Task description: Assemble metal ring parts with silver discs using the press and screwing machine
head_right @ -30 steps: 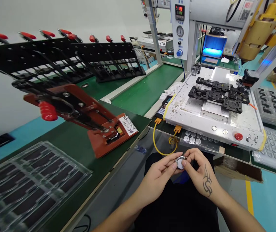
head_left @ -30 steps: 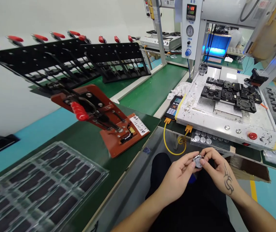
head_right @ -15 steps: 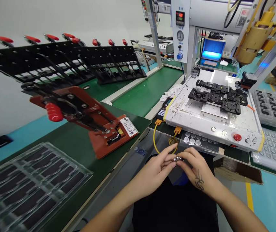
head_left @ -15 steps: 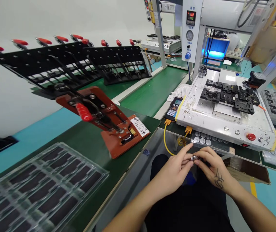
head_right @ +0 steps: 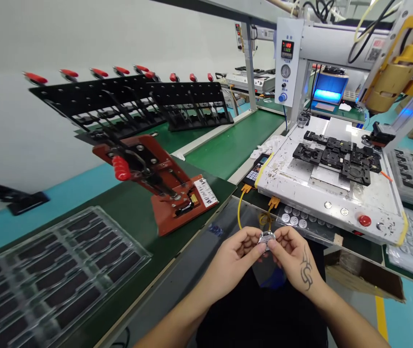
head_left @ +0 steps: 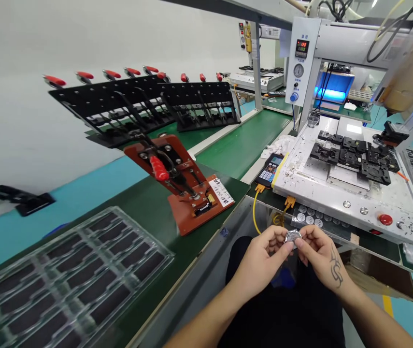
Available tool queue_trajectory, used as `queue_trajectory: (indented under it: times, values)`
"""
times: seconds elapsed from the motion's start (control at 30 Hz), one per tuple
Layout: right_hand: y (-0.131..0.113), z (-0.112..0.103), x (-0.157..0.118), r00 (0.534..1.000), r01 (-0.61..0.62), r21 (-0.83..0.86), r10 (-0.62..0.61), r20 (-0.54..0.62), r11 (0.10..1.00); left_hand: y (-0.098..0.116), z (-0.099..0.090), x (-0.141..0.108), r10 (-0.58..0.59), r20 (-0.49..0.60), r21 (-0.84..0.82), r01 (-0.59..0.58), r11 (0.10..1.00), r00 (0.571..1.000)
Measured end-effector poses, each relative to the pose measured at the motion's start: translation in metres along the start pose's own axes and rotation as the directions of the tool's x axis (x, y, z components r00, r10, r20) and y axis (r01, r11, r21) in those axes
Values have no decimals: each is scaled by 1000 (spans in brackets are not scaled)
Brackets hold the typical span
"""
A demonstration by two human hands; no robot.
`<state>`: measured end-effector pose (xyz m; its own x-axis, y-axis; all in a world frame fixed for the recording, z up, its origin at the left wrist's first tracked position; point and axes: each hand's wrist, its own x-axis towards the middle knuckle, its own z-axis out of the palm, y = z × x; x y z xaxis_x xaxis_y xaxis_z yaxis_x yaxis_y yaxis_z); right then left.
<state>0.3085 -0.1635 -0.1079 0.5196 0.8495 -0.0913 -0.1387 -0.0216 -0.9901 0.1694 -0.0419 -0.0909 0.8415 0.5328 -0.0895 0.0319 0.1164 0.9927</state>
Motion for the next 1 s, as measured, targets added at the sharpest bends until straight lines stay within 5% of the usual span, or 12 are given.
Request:
queue_trajectory:
  times: [0.13,0.23,0.33,0.43,0.57,0.63,0.7,0.77,0.8,0.9,1.0]
  values:
    - [0,-3,0,999,8,-27,-6,48,1000,3,-5,-2,3,10,36,-3,999,1000]
    - [-5,-11,3,973,174,-191,-139,186,966,3,-7,-1,14,-5,81,-14,997,1000]
    - [-16,-18,11,855,483,-426,-305,420,765,5,-9,-1,31,-36,167,-24,986,999]
    - [-26,-19,19,734,670,-489,-401,549,558,18,-15,-4,48,-22,254,-41,966,999]
    - [-27,-18,33,693,719,-479,-461,555,504,66,-42,-16,178,-43,474,-137,870,983]
    - [-26,-16,43,688,723,-450,-481,544,525,98,-64,-20,400,-174,608,-221,762,900]
    - [-27,-12,52,677,731,-404,-506,535,550,128,-91,-17,674,-207,752,-326,573,709]
    - [-29,-8,59,677,729,-374,-527,514,573,147,-120,-7,848,-60,857,-408,314,527]
    - [-30,-6,61,682,725,-368,-533,501,582,151,-134,0,872,56,883,-432,184,486]
    - [-32,-6,64,707,700,-371,-517,483,611,148,-165,20,768,362,890,-440,-118,528]
    - [-33,-7,70,767,631,-374,-475,431,680,143,-172,26,734,444,870,-443,-216,514]
